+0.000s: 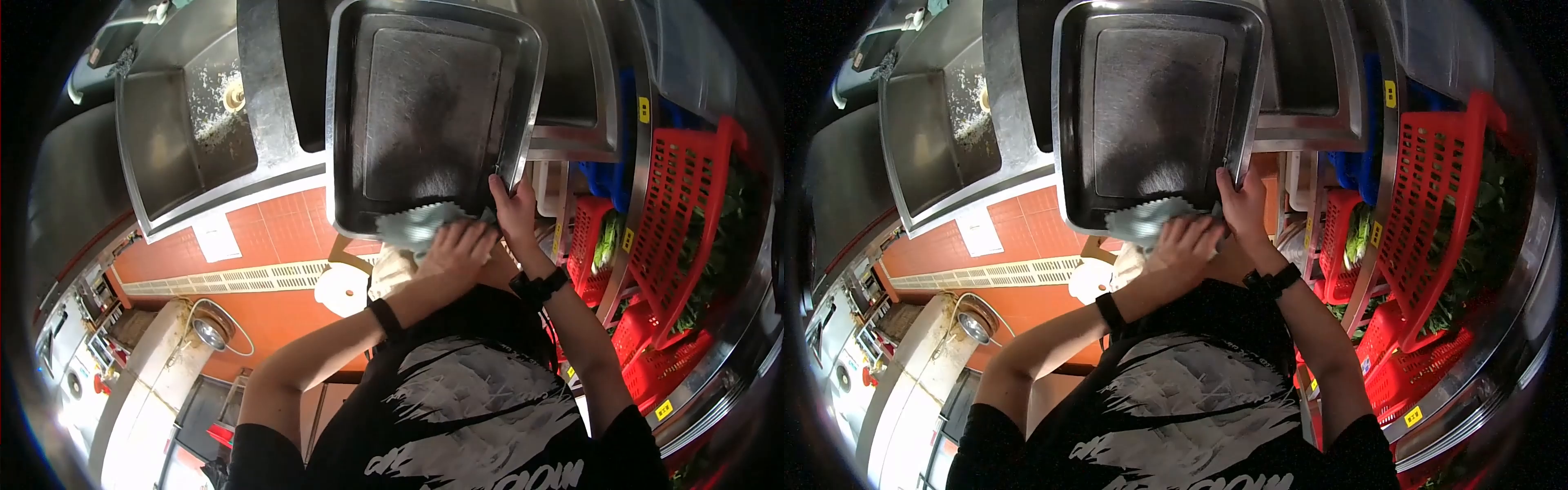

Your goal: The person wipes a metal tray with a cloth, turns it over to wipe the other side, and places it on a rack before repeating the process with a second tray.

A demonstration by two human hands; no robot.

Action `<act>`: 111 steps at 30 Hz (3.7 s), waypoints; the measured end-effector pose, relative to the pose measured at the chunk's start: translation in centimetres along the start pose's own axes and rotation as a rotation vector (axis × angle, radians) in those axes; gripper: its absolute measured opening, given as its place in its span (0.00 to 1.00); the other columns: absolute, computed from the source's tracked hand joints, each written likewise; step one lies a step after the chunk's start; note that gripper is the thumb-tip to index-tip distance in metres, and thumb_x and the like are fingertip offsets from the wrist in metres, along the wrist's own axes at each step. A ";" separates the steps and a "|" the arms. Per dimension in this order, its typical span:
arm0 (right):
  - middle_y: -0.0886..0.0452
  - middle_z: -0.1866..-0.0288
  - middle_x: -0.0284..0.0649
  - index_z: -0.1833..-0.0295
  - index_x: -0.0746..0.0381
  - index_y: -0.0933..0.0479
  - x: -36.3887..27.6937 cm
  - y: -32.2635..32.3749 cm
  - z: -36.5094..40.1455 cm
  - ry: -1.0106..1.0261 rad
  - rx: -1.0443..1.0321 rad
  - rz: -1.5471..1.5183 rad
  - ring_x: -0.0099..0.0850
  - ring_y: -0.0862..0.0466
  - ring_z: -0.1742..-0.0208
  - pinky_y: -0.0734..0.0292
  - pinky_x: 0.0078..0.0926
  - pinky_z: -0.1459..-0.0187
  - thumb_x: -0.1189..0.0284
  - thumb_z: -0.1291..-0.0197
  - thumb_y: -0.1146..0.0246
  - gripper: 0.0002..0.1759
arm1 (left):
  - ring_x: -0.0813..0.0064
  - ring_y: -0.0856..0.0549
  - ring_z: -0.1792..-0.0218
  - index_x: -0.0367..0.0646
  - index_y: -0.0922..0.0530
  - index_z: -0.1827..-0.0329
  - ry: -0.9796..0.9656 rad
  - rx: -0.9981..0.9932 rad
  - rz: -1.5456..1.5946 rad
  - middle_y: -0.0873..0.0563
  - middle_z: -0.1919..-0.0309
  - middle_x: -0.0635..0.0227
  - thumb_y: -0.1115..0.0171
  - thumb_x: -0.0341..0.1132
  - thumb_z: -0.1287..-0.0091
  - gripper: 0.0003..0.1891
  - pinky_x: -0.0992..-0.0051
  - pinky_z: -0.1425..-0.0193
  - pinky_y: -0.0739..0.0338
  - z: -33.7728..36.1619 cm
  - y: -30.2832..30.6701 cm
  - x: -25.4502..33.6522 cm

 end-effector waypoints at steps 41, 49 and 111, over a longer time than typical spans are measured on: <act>0.24 0.66 0.50 0.46 0.69 0.34 -2.9 1.8 -1.6 -0.094 -0.317 0.326 0.42 0.21 0.65 0.28 0.33 0.62 0.72 0.41 0.41 0.20 | 0.56 0.23 0.55 0.47 0.22 0.53 0.366 0.753 -0.224 0.24 0.59 0.57 0.42 0.28 0.42 0.14 0.65 0.50 0.29 -8.1 16.9 -18.7; 0.24 0.65 0.55 0.46 0.69 0.35 -3.2 1.8 -2.5 0.025 -0.381 0.417 0.50 0.22 0.62 0.28 0.39 0.61 0.73 0.41 0.42 0.19 | 0.53 0.24 0.55 0.49 0.20 0.59 0.281 0.741 -0.264 0.24 0.60 0.55 0.36 0.30 0.48 0.13 0.61 0.52 0.27 -18.2 11.7 -12.9; 0.19 0.64 0.49 0.48 0.64 0.28 -5.6 2.3 -2.4 0.472 -0.237 0.482 0.44 0.18 0.65 0.24 0.36 0.67 0.65 0.35 0.44 0.16 | 0.60 0.19 0.57 0.48 0.22 0.61 0.081 0.092 -0.370 0.24 0.57 0.60 0.39 0.47 0.39 0.13 0.65 0.61 0.19 -15.8 8.2 -7.2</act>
Point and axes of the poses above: each hand's wrist, its own z-axis away from the middle knuckle, its own y-axis out of the back of the hand, x = y × z, the point moved 3 cm from there along -z, towards the middle knuckle
